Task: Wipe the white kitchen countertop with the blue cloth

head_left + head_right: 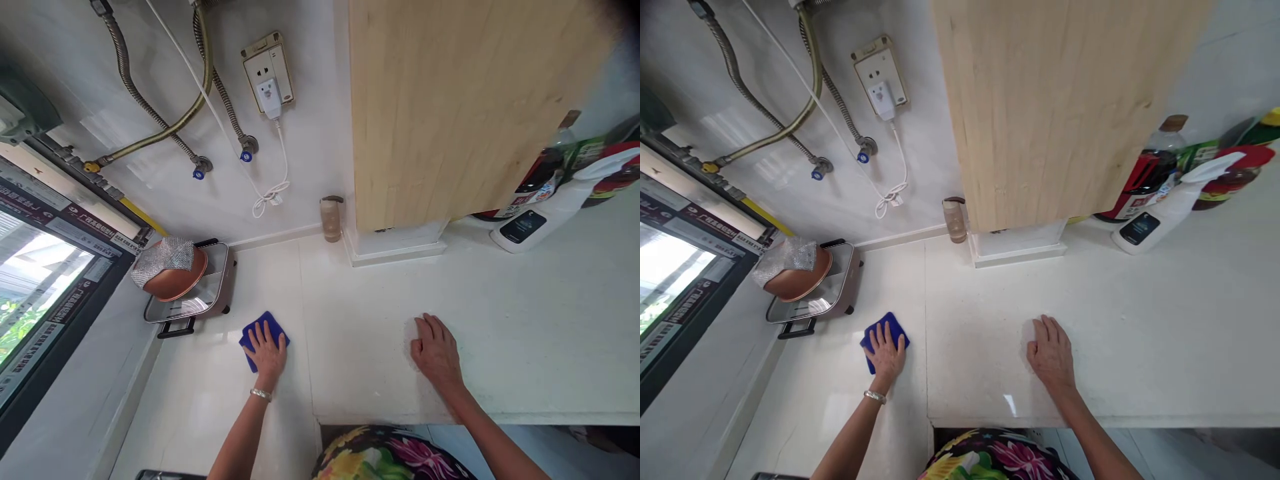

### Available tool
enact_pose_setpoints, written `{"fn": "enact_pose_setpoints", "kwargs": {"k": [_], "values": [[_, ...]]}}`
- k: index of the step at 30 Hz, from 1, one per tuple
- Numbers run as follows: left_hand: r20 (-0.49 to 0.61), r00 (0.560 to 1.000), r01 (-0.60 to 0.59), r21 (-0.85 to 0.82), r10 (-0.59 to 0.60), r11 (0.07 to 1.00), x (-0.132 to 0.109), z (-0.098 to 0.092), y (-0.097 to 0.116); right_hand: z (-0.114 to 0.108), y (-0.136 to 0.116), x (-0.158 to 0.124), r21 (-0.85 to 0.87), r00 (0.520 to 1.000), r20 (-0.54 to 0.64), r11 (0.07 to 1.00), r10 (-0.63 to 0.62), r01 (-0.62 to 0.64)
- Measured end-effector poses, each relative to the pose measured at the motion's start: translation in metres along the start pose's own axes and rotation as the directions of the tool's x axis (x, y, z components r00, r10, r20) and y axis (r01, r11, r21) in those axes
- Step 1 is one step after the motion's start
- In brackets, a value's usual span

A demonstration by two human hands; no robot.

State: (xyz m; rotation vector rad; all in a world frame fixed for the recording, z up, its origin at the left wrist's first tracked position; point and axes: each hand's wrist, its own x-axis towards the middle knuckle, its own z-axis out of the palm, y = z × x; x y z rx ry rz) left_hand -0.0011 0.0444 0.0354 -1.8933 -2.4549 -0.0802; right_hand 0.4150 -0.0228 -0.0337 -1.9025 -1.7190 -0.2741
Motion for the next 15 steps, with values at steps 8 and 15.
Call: {"fn": "enact_pose_setpoints", "kwargs": {"k": [8,15], "values": [[-0.105,0.916,-0.392,-0.037,0.387,0.919,-0.110,0.017,0.021,0.005,0.008,-0.005,0.043,0.998,-0.022,0.998,-0.054,0.055],[-0.120,0.885,-0.461,-0.085,0.450,0.883,-0.106,0.011,-0.008,0.005,0.013,-0.009,0.046,0.998,-0.002,0.997,-0.055,0.055]]}}
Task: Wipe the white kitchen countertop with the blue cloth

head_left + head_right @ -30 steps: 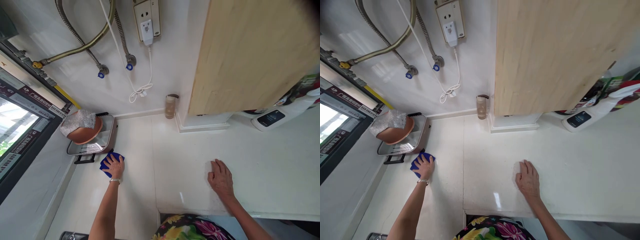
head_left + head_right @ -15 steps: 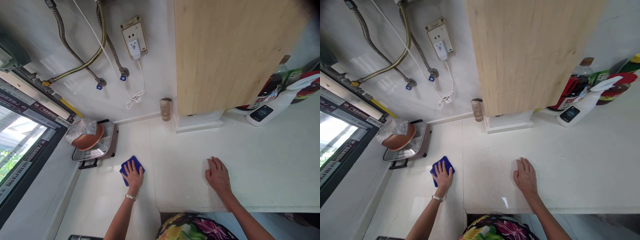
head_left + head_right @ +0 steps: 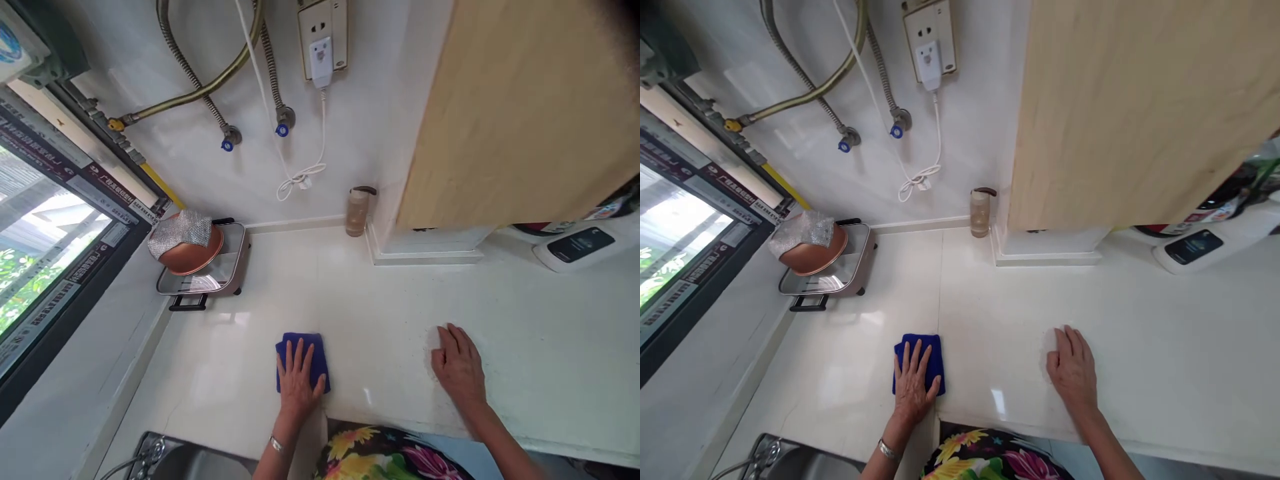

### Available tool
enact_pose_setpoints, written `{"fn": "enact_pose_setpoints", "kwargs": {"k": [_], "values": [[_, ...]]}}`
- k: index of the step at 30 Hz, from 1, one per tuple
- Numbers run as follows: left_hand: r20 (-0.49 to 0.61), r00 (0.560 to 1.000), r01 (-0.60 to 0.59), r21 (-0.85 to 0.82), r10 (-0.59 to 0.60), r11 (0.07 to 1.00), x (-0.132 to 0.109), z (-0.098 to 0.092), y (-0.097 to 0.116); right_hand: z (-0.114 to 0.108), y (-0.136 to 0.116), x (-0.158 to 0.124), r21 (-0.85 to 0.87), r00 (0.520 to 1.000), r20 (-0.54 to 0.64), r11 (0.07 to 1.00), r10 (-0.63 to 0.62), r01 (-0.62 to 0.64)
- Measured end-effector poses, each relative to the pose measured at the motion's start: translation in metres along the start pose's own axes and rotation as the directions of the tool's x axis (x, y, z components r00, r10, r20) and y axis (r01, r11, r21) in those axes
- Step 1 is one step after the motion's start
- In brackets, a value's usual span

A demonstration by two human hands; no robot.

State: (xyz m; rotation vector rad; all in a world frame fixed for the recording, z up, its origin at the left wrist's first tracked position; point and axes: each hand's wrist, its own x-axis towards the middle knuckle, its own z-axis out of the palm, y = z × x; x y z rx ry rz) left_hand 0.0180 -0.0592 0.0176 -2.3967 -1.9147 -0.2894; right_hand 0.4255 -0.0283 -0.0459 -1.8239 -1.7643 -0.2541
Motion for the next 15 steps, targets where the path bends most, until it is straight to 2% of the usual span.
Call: {"fn": "enact_pose_setpoints", "kwargs": {"k": [3,7,15], "values": [[-0.040,0.993,0.116,0.018,-0.115,0.993,0.012,-0.004,-0.031,-0.001,0.000,0.000,0.009,0.999,0.001,0.999,-0.033,0.033],[-0.037,0.969,0.247,0.028,-0.246,0.969,0.035,-0.009,-0.082,-0.004,-0.002,0.000,0.006,1.000,-0.004,1.000,-0.028,0.028],[-0.023,0.857,0.515,0.023,-0.515,0.857,0.081,-0.016,-0.182,-0.004,-0.003,-0.001,-0.008,1.000,0.003,1.000,-0.011,0.011]]}}
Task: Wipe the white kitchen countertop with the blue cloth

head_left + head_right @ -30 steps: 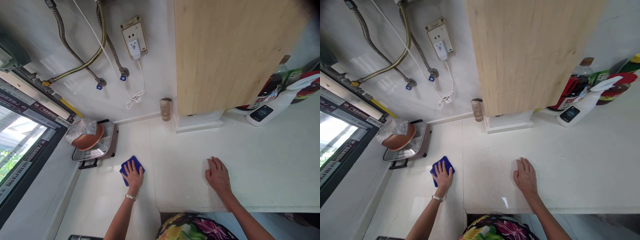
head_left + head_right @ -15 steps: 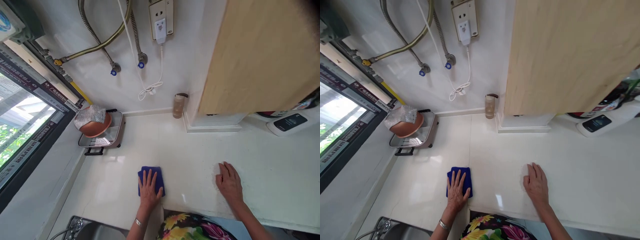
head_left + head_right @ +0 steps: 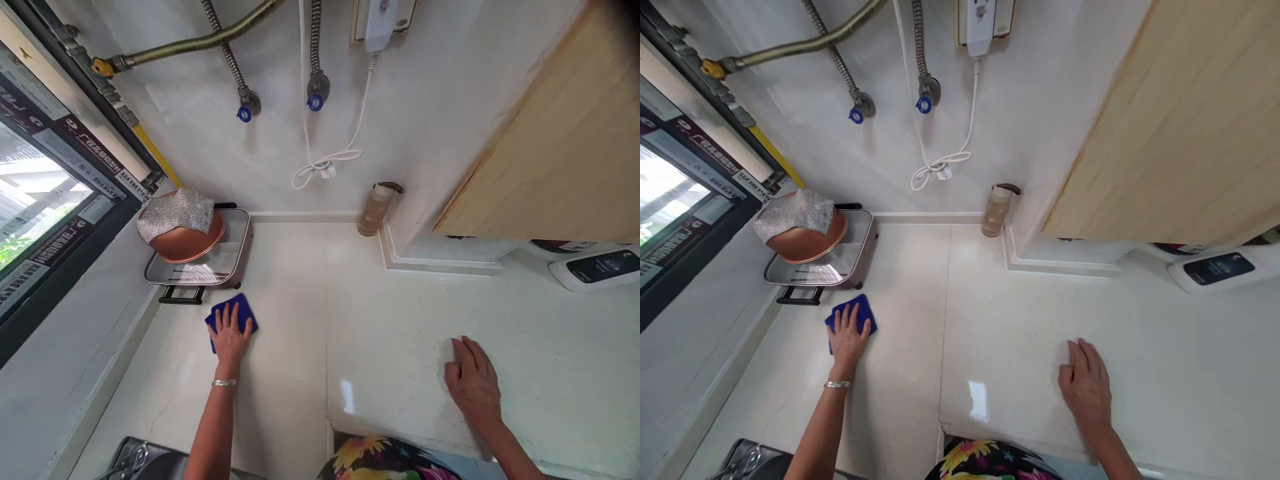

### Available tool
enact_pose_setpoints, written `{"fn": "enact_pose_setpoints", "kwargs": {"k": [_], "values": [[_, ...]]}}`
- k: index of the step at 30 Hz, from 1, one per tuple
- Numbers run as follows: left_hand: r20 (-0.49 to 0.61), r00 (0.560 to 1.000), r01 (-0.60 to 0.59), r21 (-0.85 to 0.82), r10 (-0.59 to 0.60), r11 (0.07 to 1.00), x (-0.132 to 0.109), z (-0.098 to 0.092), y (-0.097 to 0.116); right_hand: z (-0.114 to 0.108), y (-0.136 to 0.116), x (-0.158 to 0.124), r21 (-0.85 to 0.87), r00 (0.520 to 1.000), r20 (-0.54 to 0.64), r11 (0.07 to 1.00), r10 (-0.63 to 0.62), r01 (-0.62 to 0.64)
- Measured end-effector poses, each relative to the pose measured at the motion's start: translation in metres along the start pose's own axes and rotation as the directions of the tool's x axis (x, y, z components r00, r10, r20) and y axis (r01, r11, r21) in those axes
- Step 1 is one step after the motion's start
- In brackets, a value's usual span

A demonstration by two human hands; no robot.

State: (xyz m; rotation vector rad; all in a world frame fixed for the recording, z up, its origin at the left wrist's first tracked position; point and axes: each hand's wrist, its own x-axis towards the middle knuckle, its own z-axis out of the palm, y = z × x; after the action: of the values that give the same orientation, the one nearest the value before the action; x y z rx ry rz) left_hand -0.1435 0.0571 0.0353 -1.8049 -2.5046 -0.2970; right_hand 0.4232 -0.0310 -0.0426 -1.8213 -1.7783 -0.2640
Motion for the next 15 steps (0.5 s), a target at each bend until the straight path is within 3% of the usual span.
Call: {"fn": "enact_pose_setpoints", "kwargs": {"k": [7,10,15], "values": [[0.011,0.989,0.144,0.019,-0.145,0.989,0.070,-0.001,-0.042,0.004,0.008,-0.003,-0.027,1.000,0.010,1.000,0.013,-0.013],[0.074,0.970,0.228,0.075,-0.233,0.971,0.096,-0.007,-0.061,0.005,0.009,-0.002,-0.021,0.999,0.024,0.999,0.029,-0.028],[0.178,0.907,0.365,0.125,-0.382,0.923,0.108,-0.034,-0.090,0.004,0.000,0.004,-0.005,0.994,0.053,0.996,0.093,-0.093]]}}
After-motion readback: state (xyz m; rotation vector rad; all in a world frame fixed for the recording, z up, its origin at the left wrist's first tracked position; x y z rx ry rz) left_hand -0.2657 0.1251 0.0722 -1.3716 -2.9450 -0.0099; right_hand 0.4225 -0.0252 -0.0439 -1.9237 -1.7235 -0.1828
